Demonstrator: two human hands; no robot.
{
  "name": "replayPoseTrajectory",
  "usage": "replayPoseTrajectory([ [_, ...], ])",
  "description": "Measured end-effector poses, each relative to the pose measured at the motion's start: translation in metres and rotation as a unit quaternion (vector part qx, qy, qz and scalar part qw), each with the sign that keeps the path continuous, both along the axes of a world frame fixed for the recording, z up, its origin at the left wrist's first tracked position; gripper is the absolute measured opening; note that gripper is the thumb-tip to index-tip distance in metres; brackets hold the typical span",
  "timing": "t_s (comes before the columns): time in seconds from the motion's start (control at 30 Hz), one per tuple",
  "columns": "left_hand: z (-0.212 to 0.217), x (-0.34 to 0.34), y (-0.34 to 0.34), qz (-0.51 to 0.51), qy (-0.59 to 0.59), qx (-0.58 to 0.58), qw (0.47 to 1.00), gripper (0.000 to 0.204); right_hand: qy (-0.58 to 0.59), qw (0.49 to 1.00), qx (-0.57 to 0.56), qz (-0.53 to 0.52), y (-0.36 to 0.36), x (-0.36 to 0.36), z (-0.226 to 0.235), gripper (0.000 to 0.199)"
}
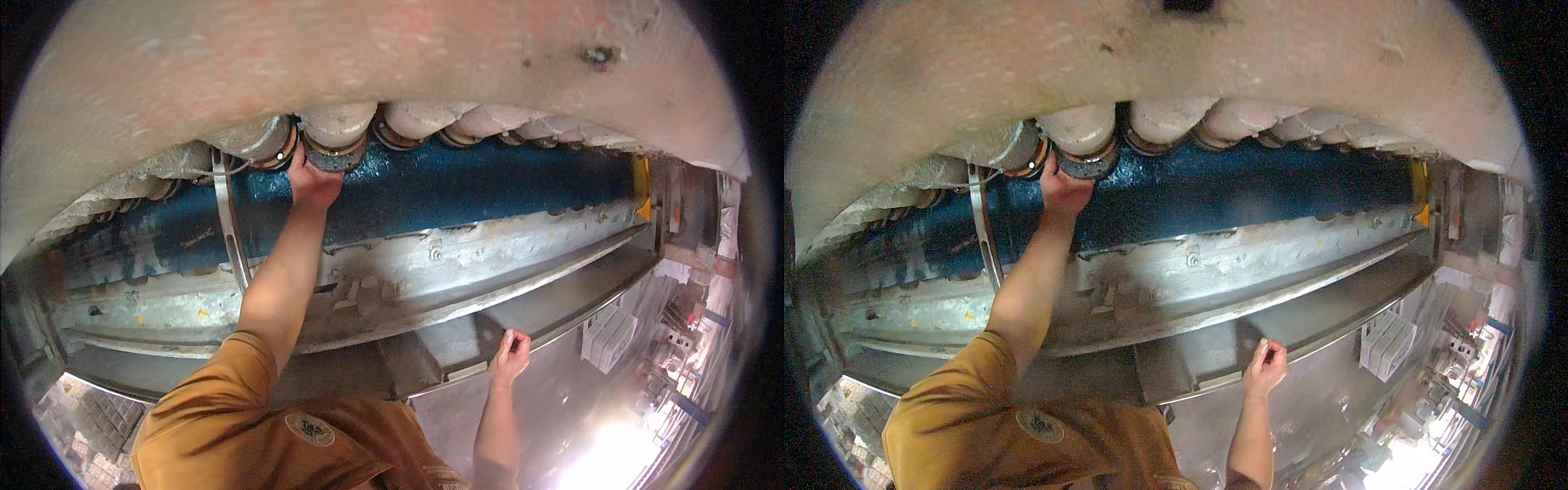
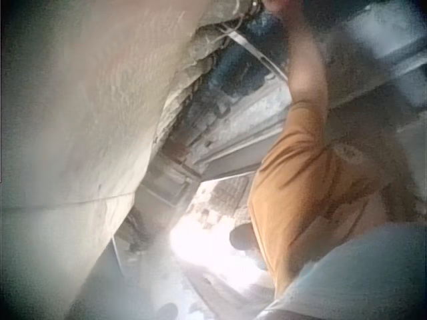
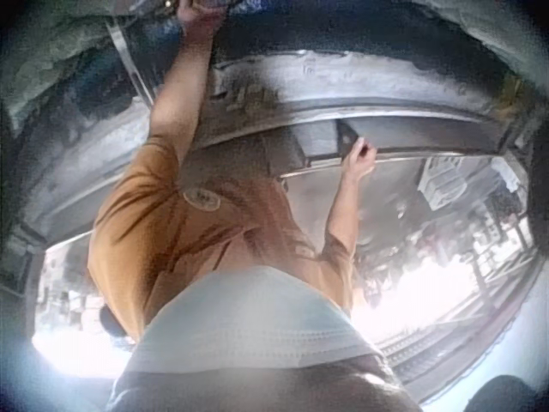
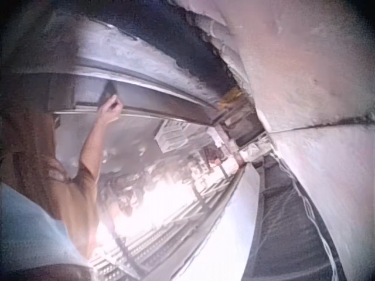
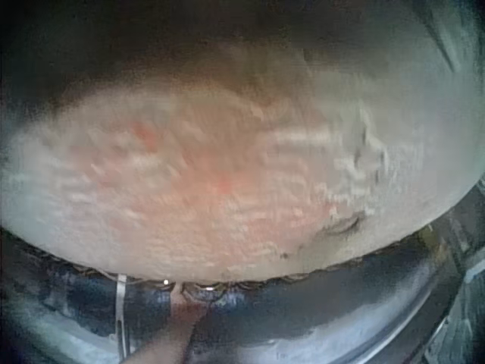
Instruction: The person removes a circular metal cap from a pipe, scrapes residue from it with a tool, and wipes it with a cloth. The person then reattaches the cap to the pipe and tightens it by hand.
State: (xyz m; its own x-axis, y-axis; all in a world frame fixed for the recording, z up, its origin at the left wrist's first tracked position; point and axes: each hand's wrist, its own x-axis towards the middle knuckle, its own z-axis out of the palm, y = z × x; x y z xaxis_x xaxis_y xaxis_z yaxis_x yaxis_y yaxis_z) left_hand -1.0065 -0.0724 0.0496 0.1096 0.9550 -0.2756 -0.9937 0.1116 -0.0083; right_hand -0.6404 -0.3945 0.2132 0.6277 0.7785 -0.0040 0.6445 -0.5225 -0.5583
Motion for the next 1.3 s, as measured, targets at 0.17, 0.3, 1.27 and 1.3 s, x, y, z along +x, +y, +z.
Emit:
replayPoseTrajectory([
  [0.17,0.009,0.008,0.0,0.016,0.069,-0.072,0.995,0.055,-0.023,1.0,-0.011,-0.002,0.004,-0.006,0.006,0.026],
  [0.3,0.015,0.007,-0.015,-0.006,-0.003,0.003,1.0,0.052,-0.046,0.999,0.003,0.016,0.001,-0.001,0.0,0.025],
  [1.27,-0.002,0.011,0.01,0.024,0.077,-0.136,0.988,0.049,-0.062,0.998,-0.011,0.018,0.012,-0.012,0.014,0.027],
  [1.3,-0.003,0.011,0.01,0.028,0.077,-0.138,0.987,0.049,-0.061,0.998,-0.011,0.016,0.012,-0.012,0.014,0.027],
])
